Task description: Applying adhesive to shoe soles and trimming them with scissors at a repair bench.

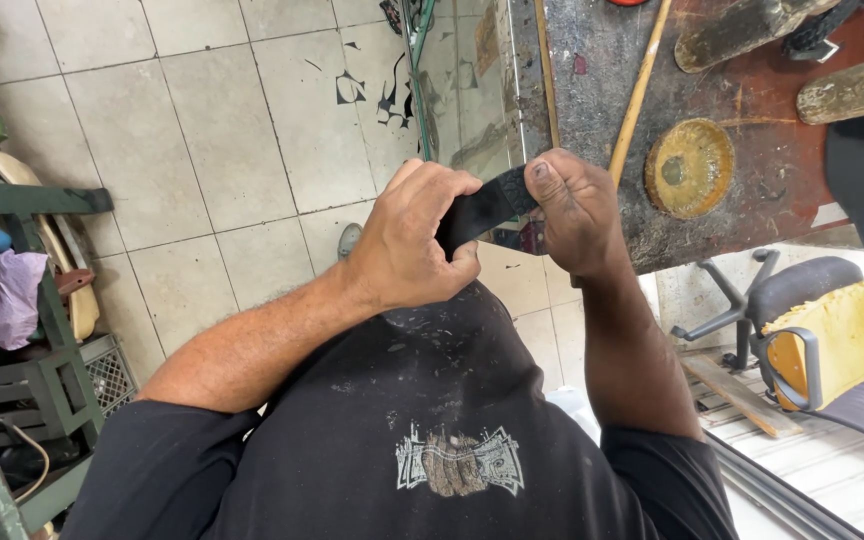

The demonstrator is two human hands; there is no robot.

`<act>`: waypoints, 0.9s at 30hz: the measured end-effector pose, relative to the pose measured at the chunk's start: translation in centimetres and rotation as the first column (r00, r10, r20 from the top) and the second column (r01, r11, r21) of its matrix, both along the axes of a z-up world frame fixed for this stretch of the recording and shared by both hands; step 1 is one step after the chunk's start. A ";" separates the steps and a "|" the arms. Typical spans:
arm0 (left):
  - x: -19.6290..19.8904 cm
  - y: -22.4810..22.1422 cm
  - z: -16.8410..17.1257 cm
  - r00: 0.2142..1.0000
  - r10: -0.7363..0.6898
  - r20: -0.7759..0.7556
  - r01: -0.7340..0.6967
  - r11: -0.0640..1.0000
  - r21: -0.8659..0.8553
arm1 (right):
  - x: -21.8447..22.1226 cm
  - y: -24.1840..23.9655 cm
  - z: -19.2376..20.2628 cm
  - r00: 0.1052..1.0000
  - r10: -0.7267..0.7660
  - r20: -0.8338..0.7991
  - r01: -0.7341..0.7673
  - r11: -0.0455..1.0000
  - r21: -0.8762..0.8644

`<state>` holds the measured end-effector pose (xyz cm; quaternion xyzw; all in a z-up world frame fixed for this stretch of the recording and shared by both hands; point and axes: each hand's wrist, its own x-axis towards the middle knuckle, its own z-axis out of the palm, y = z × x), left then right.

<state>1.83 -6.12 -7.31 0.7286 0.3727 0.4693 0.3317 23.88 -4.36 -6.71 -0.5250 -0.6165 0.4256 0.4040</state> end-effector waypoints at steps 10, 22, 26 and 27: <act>-0.3 -0.2 -0.3 0.999 -0.022 0.023 0.022 0.999 0.042 | -0.7 -0.2 0.6 0.929 -0.039 0.368 -0.083 0.948 0.309; -0.5 1.8 -0.1 0.990 -0.097 0.102 0.109 0.987 -0.114 | -0.3 0.5 1.3 0.989 0.145 0.005 -0.145 0.987 0.062; 0.6 3.4 0.3 0.974 -0.125 0.190 0.140 0.988 -0.069 | -0.7 1.2 0.5 0.974 0.218 -0.067 -0.209 0.971 0.116; 0.6 3.4 0.8 0.964 -0.150 0.221 0.161 0.986 -0.035 | -0.3 1.3 -0.8 0.963 0.204 -0.178 -0.185 0.975 0.121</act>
